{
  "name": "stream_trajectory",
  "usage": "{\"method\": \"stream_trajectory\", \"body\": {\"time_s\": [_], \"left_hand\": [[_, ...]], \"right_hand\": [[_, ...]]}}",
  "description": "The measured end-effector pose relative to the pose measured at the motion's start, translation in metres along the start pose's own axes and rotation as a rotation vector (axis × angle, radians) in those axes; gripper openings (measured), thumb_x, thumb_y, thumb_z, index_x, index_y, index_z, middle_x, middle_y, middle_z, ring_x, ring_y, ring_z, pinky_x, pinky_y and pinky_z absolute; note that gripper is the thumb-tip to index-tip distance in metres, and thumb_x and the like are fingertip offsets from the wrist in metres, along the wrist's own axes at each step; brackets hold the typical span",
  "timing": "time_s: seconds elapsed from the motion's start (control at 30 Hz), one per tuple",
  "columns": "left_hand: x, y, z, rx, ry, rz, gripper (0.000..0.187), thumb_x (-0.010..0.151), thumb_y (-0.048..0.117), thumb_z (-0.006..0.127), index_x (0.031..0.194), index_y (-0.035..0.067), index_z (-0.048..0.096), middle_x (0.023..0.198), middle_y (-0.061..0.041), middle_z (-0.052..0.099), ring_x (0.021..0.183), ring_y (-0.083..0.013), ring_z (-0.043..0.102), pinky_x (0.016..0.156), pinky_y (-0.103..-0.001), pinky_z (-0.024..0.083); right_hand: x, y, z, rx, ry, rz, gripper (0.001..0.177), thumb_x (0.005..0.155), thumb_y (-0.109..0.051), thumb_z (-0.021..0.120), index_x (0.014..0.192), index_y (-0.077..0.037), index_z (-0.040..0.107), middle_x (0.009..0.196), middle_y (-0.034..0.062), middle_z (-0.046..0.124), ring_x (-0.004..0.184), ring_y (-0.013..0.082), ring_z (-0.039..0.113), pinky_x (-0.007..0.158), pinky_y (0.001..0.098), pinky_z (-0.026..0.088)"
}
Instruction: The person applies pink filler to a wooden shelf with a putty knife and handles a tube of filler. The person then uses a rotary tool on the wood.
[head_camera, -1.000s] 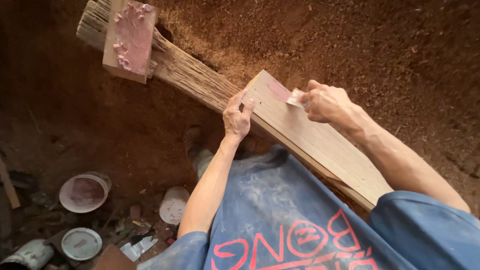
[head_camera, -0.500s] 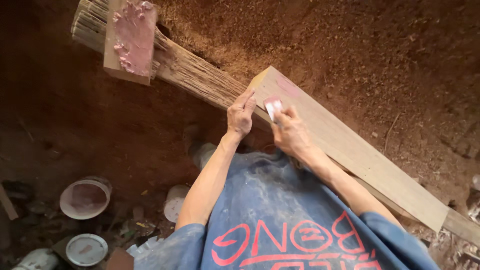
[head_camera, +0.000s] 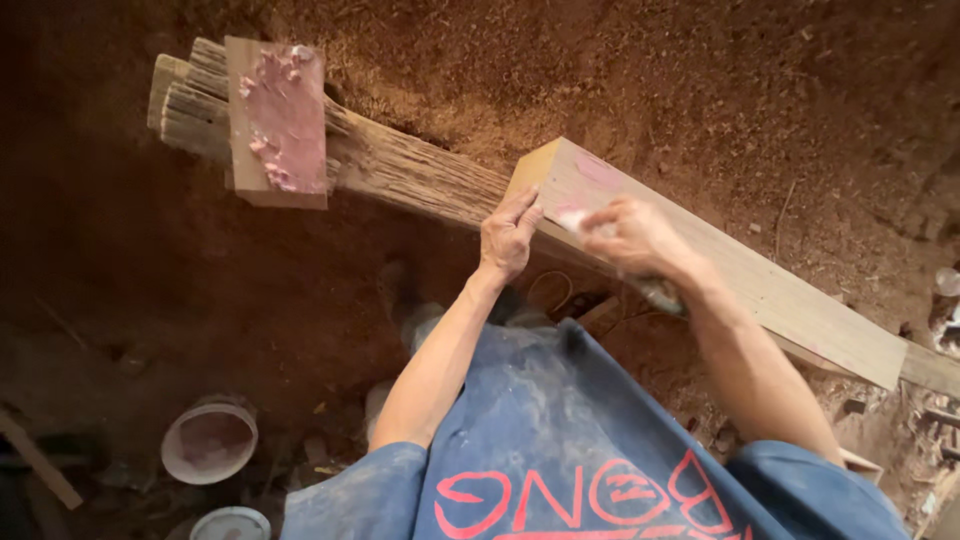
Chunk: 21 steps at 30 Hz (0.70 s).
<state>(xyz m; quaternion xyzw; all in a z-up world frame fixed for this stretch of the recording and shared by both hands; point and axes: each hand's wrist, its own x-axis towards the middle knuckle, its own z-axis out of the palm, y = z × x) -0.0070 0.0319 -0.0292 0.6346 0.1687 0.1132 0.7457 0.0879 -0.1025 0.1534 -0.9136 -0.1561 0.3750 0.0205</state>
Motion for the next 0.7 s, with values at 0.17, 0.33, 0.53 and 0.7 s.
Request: {"method": "stream_trajectory", "body": {"time_s": [0.17, 0.33, 0.53, 0.7], "left_hand": [[0.003, 0.005, -0.001, -0.033, 0.005, -0.055, 0.039, 0.096, 0.025, 0.067, 0.127, 0.001, 0.07, 0.135, -0.019, 0.068, 0.13, -0.0287, 0.064, 0.111, -0.034, 0.047], [0.003, 0.008, -0.002, 0.034, -0.023, -0.06, 0.041, 0.097, 0.029, 0.065, 0.128, 0.003, 0.07, 0.135, -0.019, 0.068, 0.13, -0.0295, 0.063, 0.111, -0.035, 0.047], [0.004, 0.011, -0.003, 0.11, -0.001, -0.026, 0.033, 0.098, 0.024, 0.063, 0.121, 0.003, 0.074, 0.126, -0.015, 0.074, 0.121, -0.0284, 0.068, 0.108, -0.038, 0.049], [-0.002, 0.048, 0.002, 0.386, 0.06, 0.149, 0.028, 0.095, 0.017, 0.067, 0.119, 0.002, 0.074, 0.118, -0.015, 0.074, 0.113, -0.0299, 0.068, 0.103, -0.04, 0.051]], "right_hand": [[0.021, -0.02, -0.045, -0.367, 0.116, -0.128, 0.04, 0.092, -0.006, 0.063, 0.128, -0.024, 0.069, 0.149, -0.0026, 0.053, 0.12, 0.0278, 0.056, 0.092, 0.0448, 0.053], [0.03, -0.027, -0.058, -0.424, 0.052, -0.167, 0.054, 0.079, -0.002, 0.068, 0.127, -0.024, 0.071, 0.144, -0.0088, 0.058, 0.115, 0.0292, 0.059, 0.096, 0.0443, 0.054], [-0.004, 0.042, -0.053, -0.515, -0.064, 0.28, 0.036, 0.076, -0.015, 0.074, 0.111, -0.009, 0.073, 0.113, 0.0144, 0.076, 0.098, 0.0341, 0.072, 0.079, 0.0476, 0.059], [-0.103, 0.128, 0.017, 0.326, 0.066, 0.125, 0.042, 0.078, -0.009, 0.069, 0.119, -0.014, 0.078, 0.098, 0.0127, 0.078, 0.086, 0.0237, 0.073, 0.078, 0.0387, 0.057]]}}
